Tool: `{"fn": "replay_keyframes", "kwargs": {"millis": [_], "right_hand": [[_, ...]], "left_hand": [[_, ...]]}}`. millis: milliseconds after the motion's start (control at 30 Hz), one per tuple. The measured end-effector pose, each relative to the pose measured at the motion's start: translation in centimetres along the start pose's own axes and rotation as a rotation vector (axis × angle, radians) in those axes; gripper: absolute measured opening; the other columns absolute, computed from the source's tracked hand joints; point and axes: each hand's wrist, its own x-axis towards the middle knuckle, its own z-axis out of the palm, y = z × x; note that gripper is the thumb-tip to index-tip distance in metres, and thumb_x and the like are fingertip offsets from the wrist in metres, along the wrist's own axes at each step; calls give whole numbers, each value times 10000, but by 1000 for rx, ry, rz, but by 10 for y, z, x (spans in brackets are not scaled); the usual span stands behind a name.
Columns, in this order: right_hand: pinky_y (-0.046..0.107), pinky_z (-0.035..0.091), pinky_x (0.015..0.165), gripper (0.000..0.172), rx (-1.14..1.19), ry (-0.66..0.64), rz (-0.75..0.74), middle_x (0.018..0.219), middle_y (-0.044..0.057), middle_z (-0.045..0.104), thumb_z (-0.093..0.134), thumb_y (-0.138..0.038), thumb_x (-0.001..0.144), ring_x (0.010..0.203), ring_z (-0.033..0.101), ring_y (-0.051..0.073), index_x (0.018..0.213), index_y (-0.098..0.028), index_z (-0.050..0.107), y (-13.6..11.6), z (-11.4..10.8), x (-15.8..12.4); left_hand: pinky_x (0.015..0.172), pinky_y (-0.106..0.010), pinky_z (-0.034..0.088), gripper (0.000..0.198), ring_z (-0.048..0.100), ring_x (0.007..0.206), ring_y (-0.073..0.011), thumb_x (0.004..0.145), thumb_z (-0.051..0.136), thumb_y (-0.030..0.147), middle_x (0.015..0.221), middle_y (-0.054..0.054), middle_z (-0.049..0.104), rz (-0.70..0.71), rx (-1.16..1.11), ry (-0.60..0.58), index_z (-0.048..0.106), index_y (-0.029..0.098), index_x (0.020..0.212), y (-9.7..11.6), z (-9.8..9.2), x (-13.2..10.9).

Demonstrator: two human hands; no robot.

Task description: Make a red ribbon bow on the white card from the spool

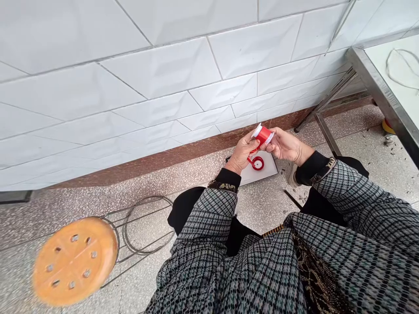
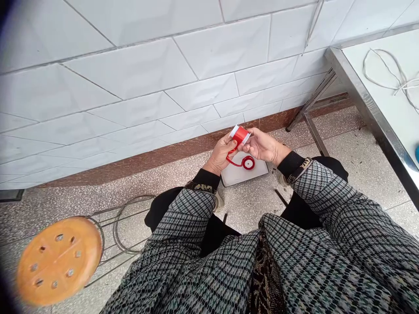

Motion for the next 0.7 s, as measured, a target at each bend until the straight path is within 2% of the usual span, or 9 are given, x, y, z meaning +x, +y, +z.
{"fn": "replay_keyframes", "kwargs": {"millis": [100,233,300,400,433,500,600,700], "right_hand": [[112,504,360,373,-5,-42,88,717,20,597,259,-392,1155,453,577,87,1120,-143,534,1,-3,0],[165,534,376,577,-198,81,31,719,81,659,210,-560,1157,493,626,128,1065,-133,587,5,0,-3],[207,585,438,549,-343,152,-111,794,119,708,328,-612,1137,612,706,175,1055,-145,605,9,3,-4],[229,641,592,274,-520,248,-466,917,68,724,679,-455,1045,781,742,177,1077,-195,599,18,4,-1],[233,648,638,252,-565,274,-576,940,41,715,764,-369,990,806,733,165,1085,-208,595,21,3,1],[248,647,706,319,-635,307,-726,967,9,700,842,-259,899,844,712,157,1098,-223,595,25,-1,8],[251,626,731,351,-673,341,-815,930,-9,690,865,-254,857,848,696,158,1097,-231,609,28,-6,17],[238,608,672,319,-618,380,-796,871,-20,679,851,-297,875,750,681,137,1058,-219,602,27,-7,21]], "left_hand": [[404,-217,156,629,302,442,-11,583,1009,431,662,54,587,-1,-23,-27,759,174,1099,2,2,-1],[389,-204,165,617,308,420,-5,531,1021,502,624,59,581,30,-56,41,742,156,960,-1,6,-2],[384,-200,160,595,301,406,-7,552,1003,547,570,71,539,43,-55,69,722,150,895,-2,7,-1],[380,-192,158,571,268,387,-3,592,982,567,522,91,483,65,-59,100,708,150,869,-4,8,0],[380,-188,163,565,260,385,1,594,983,559,526,93,486,69,-66,109,705,150,866,-4,8,1],[387,-180,201,539,255,385,6,607,981,541,528,99,483,66,-83,120,695,151,845,-5,10,1],[446,-172,335,478,246,382,5,669,957,519,499,121,433,63,-102,125,677,160,818,-6,12,1],[577,-201,483,415,257,391,0,747,919,492,501,128,428,34,-101,137,670,169,827,-6,15,0]]}}
